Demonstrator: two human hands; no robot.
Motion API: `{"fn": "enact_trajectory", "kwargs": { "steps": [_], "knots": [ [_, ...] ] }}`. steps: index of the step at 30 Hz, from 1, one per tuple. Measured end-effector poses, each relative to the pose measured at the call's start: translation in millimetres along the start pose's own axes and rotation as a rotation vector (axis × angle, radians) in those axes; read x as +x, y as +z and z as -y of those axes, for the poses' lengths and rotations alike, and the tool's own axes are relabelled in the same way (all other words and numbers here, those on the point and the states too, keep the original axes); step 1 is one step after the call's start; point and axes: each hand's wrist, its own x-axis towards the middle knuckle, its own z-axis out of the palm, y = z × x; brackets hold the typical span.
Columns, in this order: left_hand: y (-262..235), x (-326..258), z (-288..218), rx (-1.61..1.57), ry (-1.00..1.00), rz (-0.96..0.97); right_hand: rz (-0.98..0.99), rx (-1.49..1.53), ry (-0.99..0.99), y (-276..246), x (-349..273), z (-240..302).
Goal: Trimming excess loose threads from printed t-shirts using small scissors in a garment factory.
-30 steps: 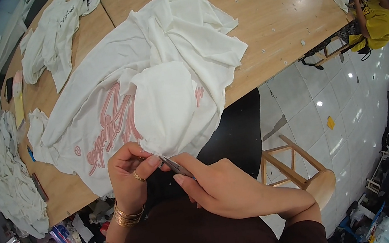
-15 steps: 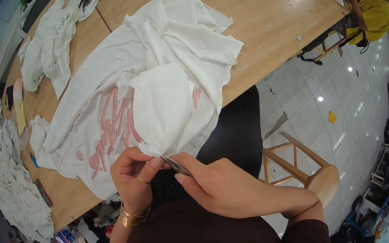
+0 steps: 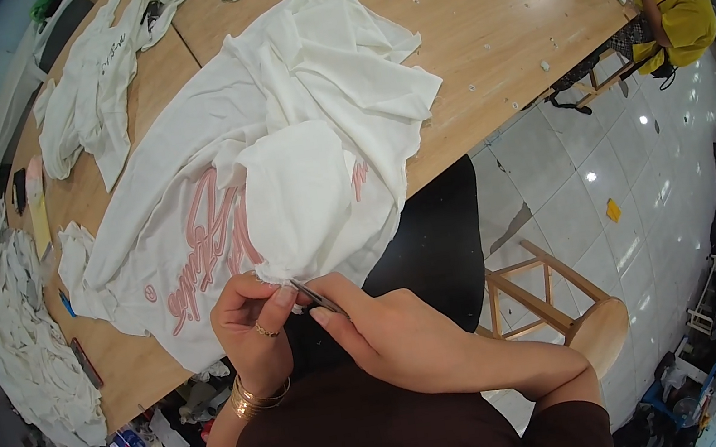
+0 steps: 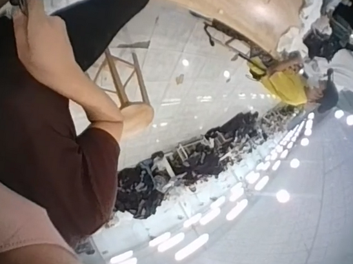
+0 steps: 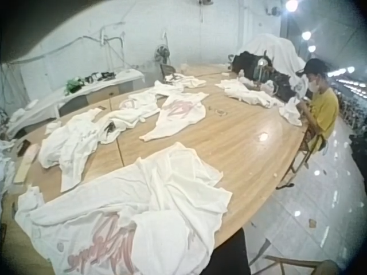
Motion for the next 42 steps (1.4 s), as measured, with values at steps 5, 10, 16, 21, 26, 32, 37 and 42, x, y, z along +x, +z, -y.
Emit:
{"fn": "enact_trajectory", "kwargs": {
  "steps": [5,10,16,21,26,32,37,42],
  "knots": [
    [2.6,1.1,-3.9,-0.114,-0.051,0.004,0.02,0.121,0.031,-6.9,1.9,2.2],
    [0.0,0.8,0.5,-0.036,-0.028,-0.017,0.029,0.096,0.047,-7.0,4.9,-4.1],
    [0.1,1.9,-0.4,-0.026,-0.027,-0.003,-0.078,-0.025,-0.055,-2.2,7.7,-9.0],
    [0.4,2.7,-0.9,-0.011,-0.033,-0.002,-0.117,-0.087,-0.06,0.2,8.5,-12.3],
    [-0.1,3.7,0.7,-0.162,-0.14,-0.021,0.038,0.549,0.163,-4.3,11.6,-12.6],
    [-0.7,3.6,3.3,-0.185,-0.157,-0.036,0.058,0.464,0.142,-8.5,8.6,-4.2],
    [-0.5,3.6,5.3,-0.131,-0.124,-0.025,0.075,0.396,0.17,-10.1,7.1,1.0],
    [-2.2,3.2,9.6,-0.058,-0.052,-0.023,0.062,0.389,0.19,-10.1,6.6,2.2]
  ]
}}
